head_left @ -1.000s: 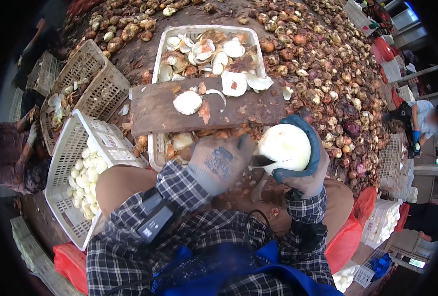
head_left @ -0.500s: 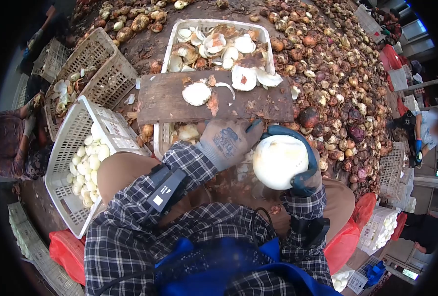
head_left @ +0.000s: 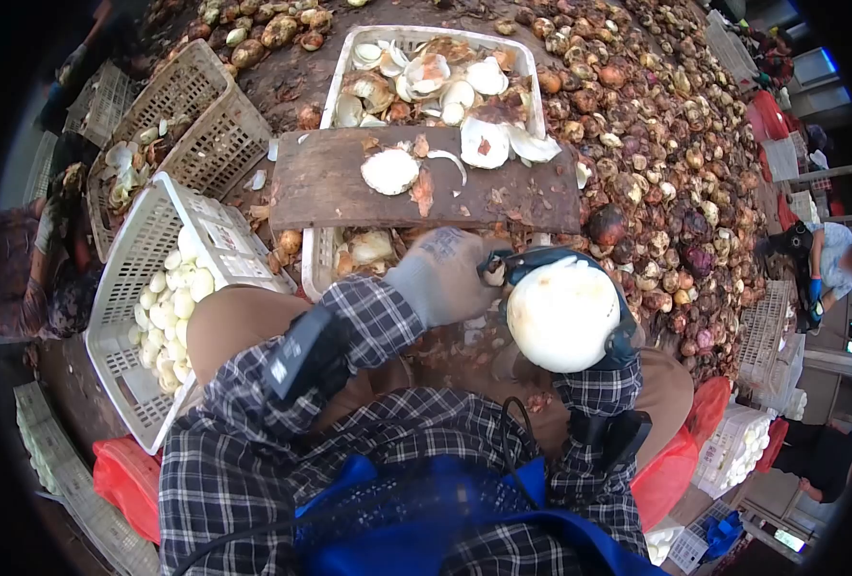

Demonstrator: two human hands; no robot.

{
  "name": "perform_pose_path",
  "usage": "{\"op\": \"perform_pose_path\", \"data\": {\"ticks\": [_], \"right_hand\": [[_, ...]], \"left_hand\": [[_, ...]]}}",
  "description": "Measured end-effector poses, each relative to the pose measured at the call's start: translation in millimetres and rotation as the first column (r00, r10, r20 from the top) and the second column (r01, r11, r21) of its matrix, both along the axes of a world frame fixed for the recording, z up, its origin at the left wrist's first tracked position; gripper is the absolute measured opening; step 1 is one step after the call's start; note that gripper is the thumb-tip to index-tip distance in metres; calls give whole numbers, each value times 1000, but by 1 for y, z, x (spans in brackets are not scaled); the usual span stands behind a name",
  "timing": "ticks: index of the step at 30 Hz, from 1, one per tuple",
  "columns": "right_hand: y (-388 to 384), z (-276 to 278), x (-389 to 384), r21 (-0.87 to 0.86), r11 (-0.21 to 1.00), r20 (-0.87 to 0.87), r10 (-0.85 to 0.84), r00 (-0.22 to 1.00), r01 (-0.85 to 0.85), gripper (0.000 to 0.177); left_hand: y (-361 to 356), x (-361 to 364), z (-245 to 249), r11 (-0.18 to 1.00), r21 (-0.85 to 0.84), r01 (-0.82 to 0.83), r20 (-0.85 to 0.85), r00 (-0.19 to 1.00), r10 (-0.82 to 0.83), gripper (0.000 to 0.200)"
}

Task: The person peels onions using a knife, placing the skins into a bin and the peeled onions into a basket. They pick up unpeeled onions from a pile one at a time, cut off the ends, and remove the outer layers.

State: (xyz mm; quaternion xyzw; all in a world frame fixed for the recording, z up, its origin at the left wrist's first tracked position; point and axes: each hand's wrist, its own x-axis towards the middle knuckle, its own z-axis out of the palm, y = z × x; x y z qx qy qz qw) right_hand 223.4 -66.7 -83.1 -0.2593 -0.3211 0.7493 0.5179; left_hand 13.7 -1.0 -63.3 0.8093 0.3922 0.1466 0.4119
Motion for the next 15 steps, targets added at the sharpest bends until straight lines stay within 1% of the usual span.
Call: {"op": "perform_pose_path", "data": {"ticks": [1,2,3,4,5,6,7,8,9,10,11,12,14,15], "right_hand": [[-1,5,-2,4,1000,46,-27,999,27,93],[-1,10,-3,9,999,92,-54,994,54,93],[1,11,1,47,997,191,-75,979,68,93],[2,12,3,85,993,288,-99,952,77,92],[2,16,2,93,991,327,-126,937,101,92],[2,23,-2,101,987,363,-153,919,124,91],[1,29,-6,108,982,399,-184,899,153,90],[1,32,-9,120,975,468,-220,856,185,89],[2,35,-11,133,968,536,-251,806,214,87],[2,38,-12,145,961,600,-276,751,237,86],[2,42,-13,129,963,567,-268,779,238,86],[2,45,-13,114,965,532,-260,806,236,85],[0,46,-15,78,963,437,-266,859,259,83],[2,45,-17,97,958,476,-283,833,270,83]], "left_hand": [[2,-1,1,984,-113,-141,-13,990,140,31],[7,-2,6,934,-221,-280,-41,960,278,30],[13,-3,9,853,-320,-413,-81,909,409,29],[17,-7,4,917,-34,-397,-192,903,384,28],[13,-12,2,958,83,-275,-125,951,283,30],[6,-17,19,967,206,-151,-72,983,169,32],[-1,-20,37,944,329,-26,-36,999,40,34],[-4,-20,57,911,368,186,-253,963,-94,44],[-9,-17,56,903,370,219,-275,954,-119,46],[-14,-15,53,895,370,249,-295,945,-141,49],[-17,-14,51,888,369,275,-316,936,-158,51],[-17,-12,48,876,379,299,-399,907,-138,57],[-18,-9,44,891,375,254,-445,893,-67,56],[-18,-8,44,898,374,232,-468,883,-33,56]]}}
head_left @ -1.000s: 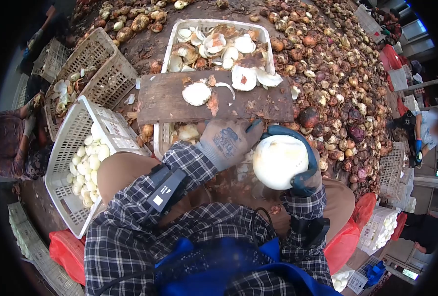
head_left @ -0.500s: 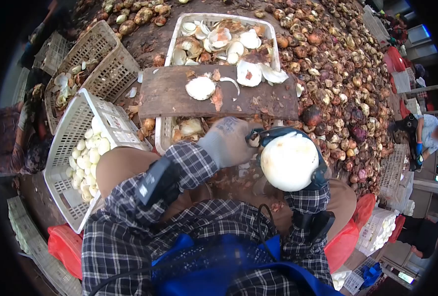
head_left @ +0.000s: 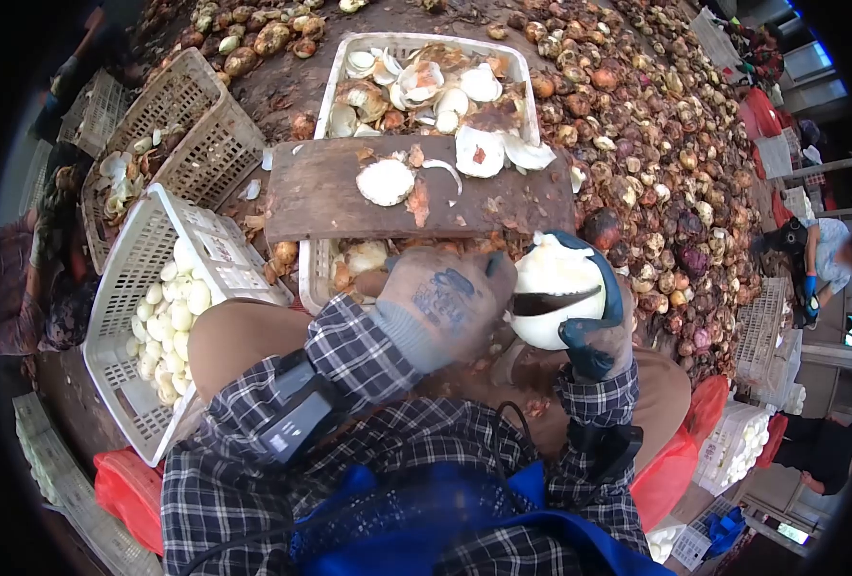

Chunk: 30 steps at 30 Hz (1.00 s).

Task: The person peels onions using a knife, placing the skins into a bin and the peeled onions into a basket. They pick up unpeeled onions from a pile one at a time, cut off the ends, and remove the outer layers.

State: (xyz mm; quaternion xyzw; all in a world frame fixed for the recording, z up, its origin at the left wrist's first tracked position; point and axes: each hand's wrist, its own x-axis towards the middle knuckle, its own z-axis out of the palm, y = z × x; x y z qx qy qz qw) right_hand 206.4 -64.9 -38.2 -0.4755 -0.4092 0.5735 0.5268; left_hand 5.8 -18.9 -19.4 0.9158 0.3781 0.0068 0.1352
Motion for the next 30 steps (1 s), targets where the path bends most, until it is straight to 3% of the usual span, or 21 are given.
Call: {"op": "perform_pose_path", "data": {"ticks": [3,6,7,11,14,15,18,19,22,23,26,28,30], "right_hand": [[1,-7,-2,-12,998,107,-60,992,61,86],[2,-11,12,147,972,403,109,909,-182,87],[1,-14,10,147,973,434,100,895,-180,88],[-2,-14,7,177,980,234,51,971,-94,96],[-5,-8,8,246,969,126,0,992,-32,102],[-3,-6,8,284,959,72,-14,997,-7,103],[-3,-7,13,277,957,-108,-62,992,90,105],[-1,-7,17,259,961,-151,-63,987,101,107],[1,-2,14,253,955,-334,-63,941,154,104],[0,-1,11,255,951,-400,-61,914,175,102],[1,-3,10,283,944,-521,1,854,171,97],[1,2,9,184,961,-444,-107,890,207,96],[1,10,9,14,954,-365,-273,890,298,106]], "left_hand": [[7,4,6,981,-169,-92,-68,994,81,51],[33,11,-9,836,-426,-346,-257,932,255,44],[34,6,-14,911,-308,-274,-208,954,217,38],[22,5,-29,921,-193,-339,96,927,362,22],[17,-2,-20,929,-167,-331,162,920,357,21],[20,-5,-17,923,-273,-272,160,933,322,22],[9,-6,-26,985,-75,-156,503,847,172,27],[4,-6,-24,989,-112,-102,488,861,144,42],[-6,-5,-3,999,-43,-3,408,913,20,56],[-7,-4,1,994,-111,0,322,946,36,67],[-9,-2,-3,1000,-1,8,358,934,-7,69],[-6,-2,0,996,94,-2,430,902,-39,63],[-3,2,1,983,182,-17,470,880,-72,58]]}}
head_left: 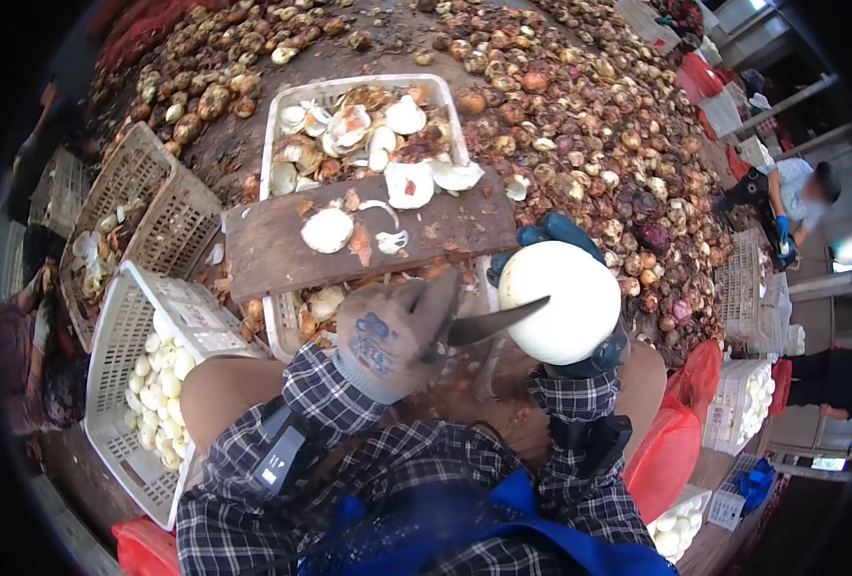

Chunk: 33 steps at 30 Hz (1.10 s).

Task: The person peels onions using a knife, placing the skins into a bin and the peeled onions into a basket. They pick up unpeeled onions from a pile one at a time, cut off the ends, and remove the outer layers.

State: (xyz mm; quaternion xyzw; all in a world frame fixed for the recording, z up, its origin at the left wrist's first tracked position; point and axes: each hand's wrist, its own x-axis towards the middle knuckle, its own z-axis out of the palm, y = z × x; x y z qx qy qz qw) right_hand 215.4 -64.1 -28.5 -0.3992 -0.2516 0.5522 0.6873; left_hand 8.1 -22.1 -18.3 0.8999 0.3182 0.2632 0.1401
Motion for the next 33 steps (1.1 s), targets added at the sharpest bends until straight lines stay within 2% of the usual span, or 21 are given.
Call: {"op": "perform_pose_path", "data": {"ticks": [1,3,6,7,10,11,14,17,21,23,24,26,27,30,31,33], "right_hand": [[-3,-13,6,232,968,30,90,995,-95,114],[-4,-17,5,322,935,-70,181,981,-149,89],[-1,-15,-6,371,918,-94,188,978,-141,70],[-1,-15,-6,257,961,-33,115,993,-103,69],[-2,-19,-4,295,951,-127,140,982,-97,62],[-1,-18,-2,320,939,-145,176,974,-122,61],[-1,-18,-1,248,967,-85,85,993,-62,56],[-2,-14,-6,282,956,-203,135,970,-74,56],[-2,-16,-5,359,918,-193,251,948,-170,57],[-3,-16,-4,396,893,-128,287,949,-216,70],[-3,-14,-1,411,880,-76,292,953,-237,82],[-6,-6,1,337,916,51,211,976,-216,87],[-7,-3,1,291,934,127,177,976,-207,89],[-10,1,0,209,957,286,135,949,-199,93],[-11,3,-1,186,961,339,134,931,-206,95],[-13,3,-2,153,964,421,134,897,-216,98]], "left_hand": [[1,1,-1,999,42,-16,5,1000,15,56],[-1,0,-2,998,68,-2,35,999,-1,52],[-6,9,-7,990,140,9,129,991,-28,54],[-9,10,-4,991,135,-8,139,990,-11,54],[-10,6,0,1000,-5,21,-45,999,-21,81],[-9,10,-1,992,121,-38,62,998,30,50],[-7,11,-4,981,176,-78,85,994,64,49],[-5,7,1,979,189,-77,4,997,78,48],[-1,6,-3,975,215,-56,30,998,51,46],[1,7,-7,977,201,-68,14,998,67,45],[4,4,-5,987,134,-94,-11,995,96,44],[15,-3,6,990,6,-138,-65,988,138,43],[17,-4,12,979,95,-183,16,983,182,39],[20,-5,25,968,236,83,-173,984,-42,37],[17,-6,25,956,269,115,-140,987,-79,34],[15,-5,31,956,248,156,-234,967,-97,33]]}}
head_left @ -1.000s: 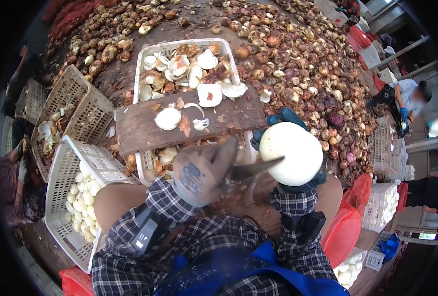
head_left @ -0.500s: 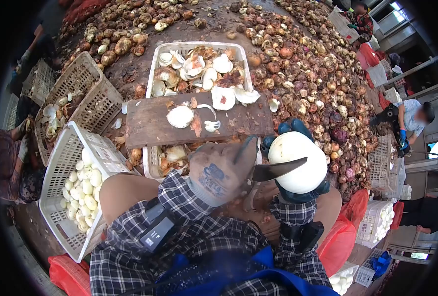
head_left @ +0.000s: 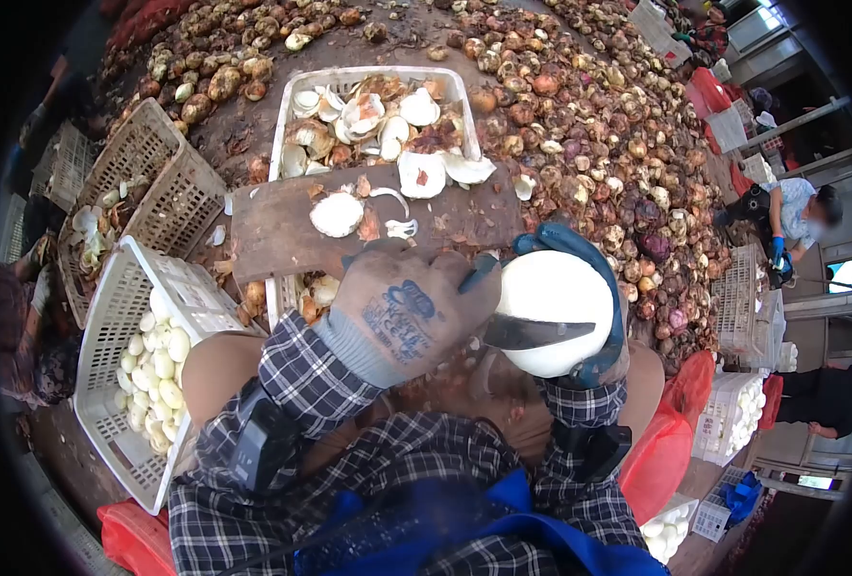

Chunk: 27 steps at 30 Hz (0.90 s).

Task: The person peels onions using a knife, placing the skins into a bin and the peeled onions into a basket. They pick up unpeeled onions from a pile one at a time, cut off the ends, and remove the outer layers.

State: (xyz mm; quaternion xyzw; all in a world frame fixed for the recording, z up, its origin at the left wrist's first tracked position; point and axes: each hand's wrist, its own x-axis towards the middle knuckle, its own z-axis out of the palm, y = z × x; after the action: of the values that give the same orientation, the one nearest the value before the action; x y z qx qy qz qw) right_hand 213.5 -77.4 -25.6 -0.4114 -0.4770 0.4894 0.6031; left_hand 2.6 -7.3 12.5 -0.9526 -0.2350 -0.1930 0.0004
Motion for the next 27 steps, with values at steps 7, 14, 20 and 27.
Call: {"op": "perform_pose_path", "data": {"ticks": [7,14,20,27], "right_hand": [[0,7,-10,-54,998,26,-10,1000,11,106],[5,5,-4,39,998,45,43,998,-45,101],[-20,-15,14,29,961,-137,-268,954,274,74],[-112,73,81,31,865,-390,-450,803,500,66]], "left_hand": [[-4,6,2,932,-285,-223,-163,970,182,48],[-2,-1,-13,848,-466,-253,49,949,310,41],[23,0,-72,937,-242,-252,341,882,325,29],[35,5,-74,469,-878,-97,240,758,607,31]]}}
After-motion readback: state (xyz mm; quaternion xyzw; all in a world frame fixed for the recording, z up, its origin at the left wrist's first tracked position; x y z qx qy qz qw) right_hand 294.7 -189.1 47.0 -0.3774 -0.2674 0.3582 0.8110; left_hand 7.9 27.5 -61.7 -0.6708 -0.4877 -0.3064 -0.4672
